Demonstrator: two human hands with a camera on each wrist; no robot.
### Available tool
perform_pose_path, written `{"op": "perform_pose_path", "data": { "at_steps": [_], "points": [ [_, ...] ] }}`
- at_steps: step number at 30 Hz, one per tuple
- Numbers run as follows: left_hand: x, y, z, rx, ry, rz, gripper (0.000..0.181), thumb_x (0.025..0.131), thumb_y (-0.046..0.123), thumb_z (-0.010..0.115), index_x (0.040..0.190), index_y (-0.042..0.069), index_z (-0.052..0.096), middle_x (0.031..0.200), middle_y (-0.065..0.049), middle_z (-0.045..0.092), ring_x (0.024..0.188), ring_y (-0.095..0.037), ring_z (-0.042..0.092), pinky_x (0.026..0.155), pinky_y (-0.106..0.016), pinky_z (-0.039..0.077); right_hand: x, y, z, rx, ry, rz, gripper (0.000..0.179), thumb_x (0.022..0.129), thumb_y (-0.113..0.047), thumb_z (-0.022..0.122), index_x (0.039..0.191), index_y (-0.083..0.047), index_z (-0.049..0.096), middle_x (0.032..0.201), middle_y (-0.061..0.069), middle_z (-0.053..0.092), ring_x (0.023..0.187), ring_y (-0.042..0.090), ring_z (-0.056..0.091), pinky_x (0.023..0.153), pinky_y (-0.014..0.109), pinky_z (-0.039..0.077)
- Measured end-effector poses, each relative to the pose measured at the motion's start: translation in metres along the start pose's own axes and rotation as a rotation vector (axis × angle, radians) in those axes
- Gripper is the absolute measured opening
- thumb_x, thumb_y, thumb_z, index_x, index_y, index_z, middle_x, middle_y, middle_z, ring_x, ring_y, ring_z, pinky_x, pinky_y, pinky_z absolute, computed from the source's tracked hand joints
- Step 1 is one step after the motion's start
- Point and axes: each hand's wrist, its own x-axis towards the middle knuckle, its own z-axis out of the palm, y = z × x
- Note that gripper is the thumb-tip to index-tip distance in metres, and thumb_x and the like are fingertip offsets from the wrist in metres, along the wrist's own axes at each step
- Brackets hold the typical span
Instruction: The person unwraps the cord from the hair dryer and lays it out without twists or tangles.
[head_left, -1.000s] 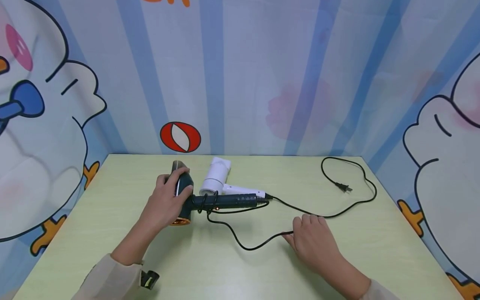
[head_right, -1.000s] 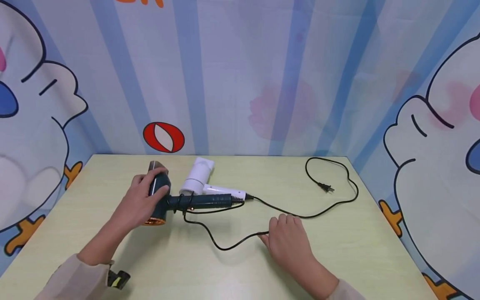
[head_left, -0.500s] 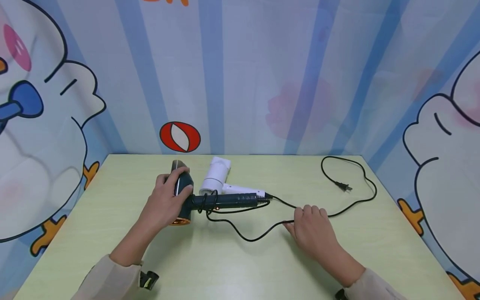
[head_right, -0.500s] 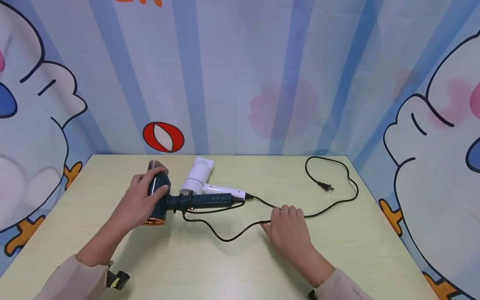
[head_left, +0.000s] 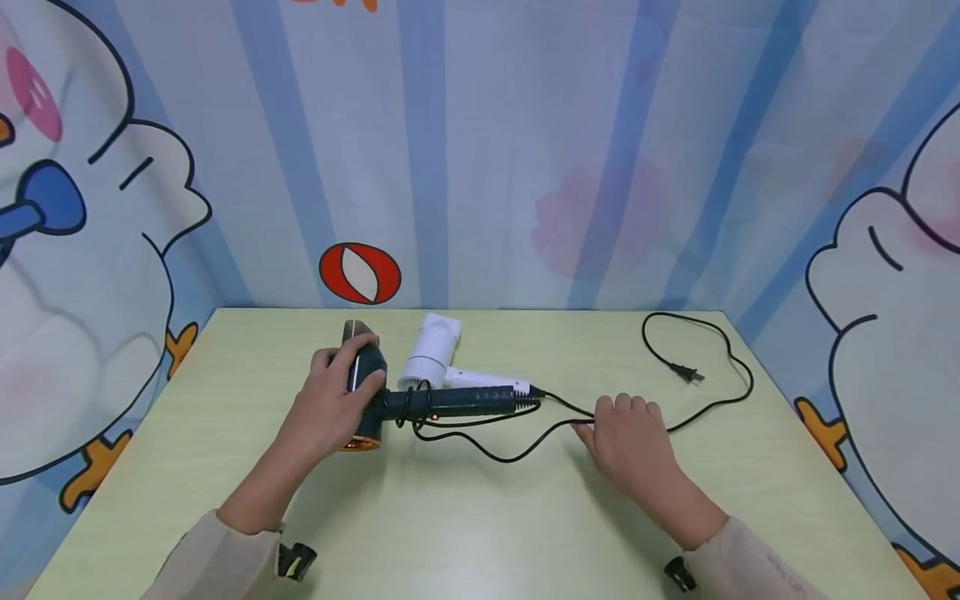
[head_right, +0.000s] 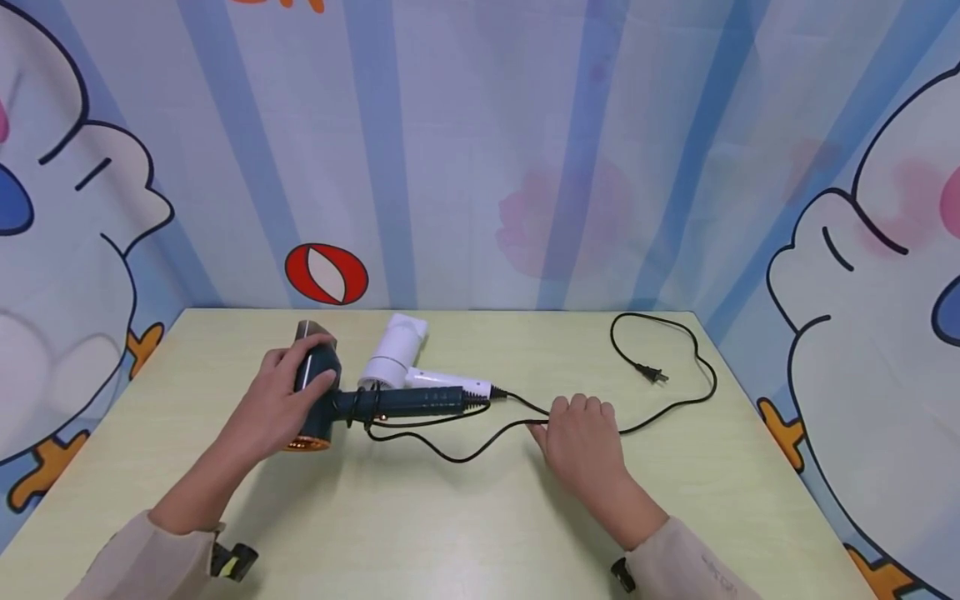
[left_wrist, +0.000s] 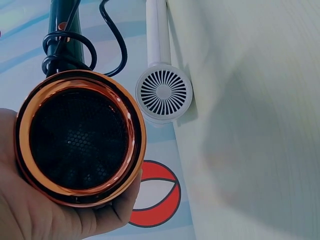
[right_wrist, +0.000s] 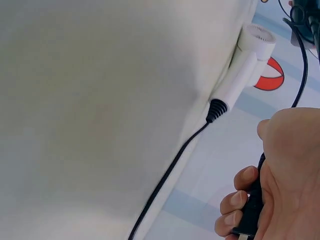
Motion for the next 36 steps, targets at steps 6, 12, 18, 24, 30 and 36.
{"op": "perform_pose_path", "data": {
  "at_steps": [6, 12, 18, 24, 30, 36],
  "points": [
    [0.000, 0.001, -0.001, -0.007, -0.002, 0.001, 0.054, 0.105, 0.044, 0.047, 0.155, 0.034, 0.032, 0.154, -0.025, 0.025, 0.120, -0.050, 0.052, 0.087, -0.059, 0.055, 0.011, 0.003, -0.003, 0.012, -0.007, 0.022, 0.054, 0.098, -0.042, 0.065, 0.068, -0.008, 0.035, 0.061, 0.006, 0.032, 0.055, 0.025, 0.035, 0.057, 0.039, 0.033],
    [-0.001, 0.001, -0.001, -0.009, -0.001, 0.013, 0.052, 0.105, 0.043, 0.048, 0.155, 0.034, 0.033, 0.154, -0.025, 0.027, 0.120, -0.049, 0.053, 0.088, -0.059, 0.055, 0.020, 0.006, -0.002, 0.036, -0.026, 0.051, 0.054, 0.099, -0.042, 0.063, 0.067, -0.008, 0.037, 0.061, 0.008, 0.035, 0.056, 0.027, 0.038, 0.058, 0.041, 0.036],
    [-0.002, -0.001, -0.001, -0.010, -0.008, 0.023, 0.052, 0.105, 0.044, 0.047, 0.155, 0.034, 0.033, 0.154, -0.025, 0.027, 0.120, -0.050, 0.052, 0.089, -0.060, 0.054, 0.029, 0.011, 0.001, 0.026, -0.032, 0.073, 0.056, 0.101, -0.043, 0.060, 0.064, -0.008, 0.035, 0.060, 0.008, 0.034, 0.054, 0.027, 0.038, 0.056, 0.040, 0.033],
    [-0.003, -0.002, -0.002, -0.015, -0.016, 0.025, 0.053, 0.105, 0.044, 0.048, 0.155, 0.034, 0.033, 0.154, -0.026, 0.026, 0.122, -0.050, 0.051, 0.089, -0.060, 0.054, 0.037, 0.012, 0.001, 0.000, -0.020, 0.090, 0.058, 0.102, -0.044, 0.058, 0.061, -0.009, 0.036, 0.058, 0.007, 0.034, 0.052, 0.027, 0.038, 0.054, 0.039, 0.032],
    [-0.004, -0.002, -0.001, -0.024, -0.030, 0.018, 0.054, 0.105, 0.044, 0.048, 0.156, 0.034, 0.032, 0.155, -0.026, 0.025, 0.123, -0.051, 0.050, 0.090, -0.061, 0.053, 0.043, 0.010, -0.008, 0.000, -0.037, 0.112, 0.058, 0.103, -0.043, 0.056, 0.061, -0.008, 0.037, 0.058, 0.008, 0.036, 0.051, 0.027, 0.040, 0.053, 0.039, 0.034],
    [-0.004, -0.003, -0.001, -0.019, -0.038, 0.014, 0.054, 0.105, 0.045, 0.047, 0.156, 0.033, 0.031, 0.154, -0.026, 0.025, 0.122, -0.051, 0.050, 0.089, -0.060, 0.054, 0.047, 0.010, -0.014, 0.022, -0.024, 0.124, 0.057, 0.103, -0.043, 0.056, 0.061, -0.008, 0.038, 0.057, 0.008, 0.037, 0.050, 0.028, 0.040, 0.053, 0.040, 0.035]
  ]
}}
